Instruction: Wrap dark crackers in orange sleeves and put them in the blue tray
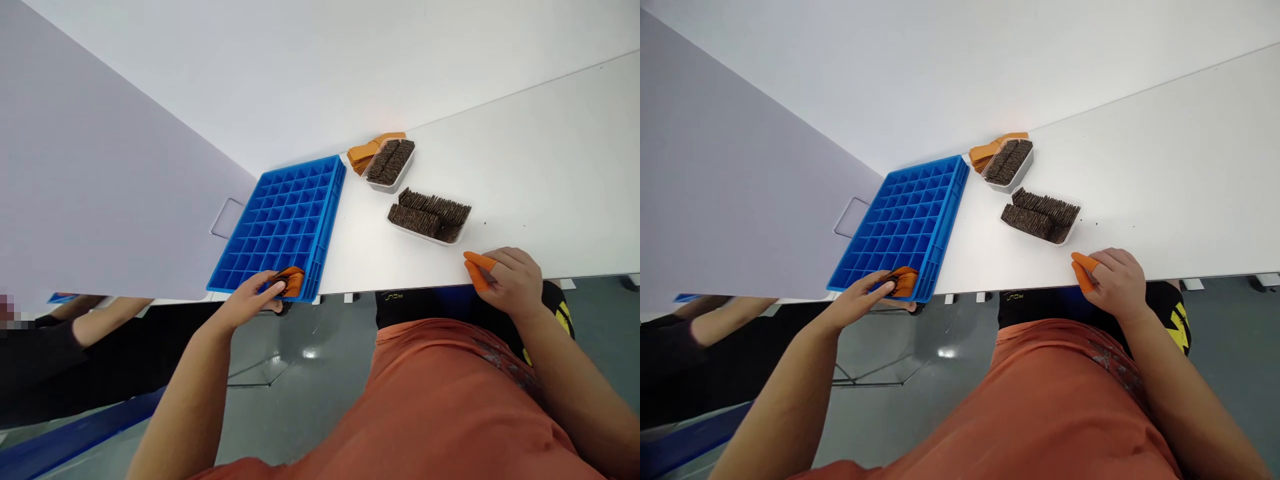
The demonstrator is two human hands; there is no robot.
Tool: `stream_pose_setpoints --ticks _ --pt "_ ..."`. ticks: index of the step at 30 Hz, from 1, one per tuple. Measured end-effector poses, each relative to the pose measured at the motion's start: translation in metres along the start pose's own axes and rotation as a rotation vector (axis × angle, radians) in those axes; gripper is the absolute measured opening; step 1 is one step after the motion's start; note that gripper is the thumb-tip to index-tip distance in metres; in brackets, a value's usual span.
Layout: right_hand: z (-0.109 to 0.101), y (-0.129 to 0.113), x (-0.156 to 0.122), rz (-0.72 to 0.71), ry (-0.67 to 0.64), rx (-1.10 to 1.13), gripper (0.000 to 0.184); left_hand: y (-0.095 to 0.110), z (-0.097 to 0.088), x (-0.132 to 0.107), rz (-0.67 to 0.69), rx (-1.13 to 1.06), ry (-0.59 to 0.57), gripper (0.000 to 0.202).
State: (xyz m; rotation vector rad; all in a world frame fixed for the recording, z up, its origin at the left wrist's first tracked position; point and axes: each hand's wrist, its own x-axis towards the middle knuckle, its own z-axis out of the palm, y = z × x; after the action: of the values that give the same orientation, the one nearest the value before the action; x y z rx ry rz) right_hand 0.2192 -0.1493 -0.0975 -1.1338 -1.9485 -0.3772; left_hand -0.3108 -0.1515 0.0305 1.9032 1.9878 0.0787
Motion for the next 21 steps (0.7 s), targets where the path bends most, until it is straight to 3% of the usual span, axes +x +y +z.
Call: stream_pose_setpoints --ticks 4,7,10,15,21 --pt "-0.001 -0.001 0.001 0.006 -0.004 -0.005 0.013 0.018 -0.013 -0.011 -0.056 -0.088 0.072 0.078" --pt "-0.001 -0.001 0.002 -0.003 0.004 -0.017 0.01 0.034 -0.009 -0.013 0.093 0.044 0.196 0.079" --pt "-0.001 -0.001 0.003 -0.007 0.016 -0.035 0.007 0.05 0.006 -0.007 0.235 0.184 0.236 0.078" --pt "-0.001 -0.002 0.002 -0.001 0.0 -0.028 0.007 0.055 0.023 0.008 0.256 0.265 0.123 0.083" --pt "0.0 -0.001 -0.002 0.043 -0.032 -0.038 0.006 0.05 0.017 0.007 0.257 0.224 0.01 0.084"
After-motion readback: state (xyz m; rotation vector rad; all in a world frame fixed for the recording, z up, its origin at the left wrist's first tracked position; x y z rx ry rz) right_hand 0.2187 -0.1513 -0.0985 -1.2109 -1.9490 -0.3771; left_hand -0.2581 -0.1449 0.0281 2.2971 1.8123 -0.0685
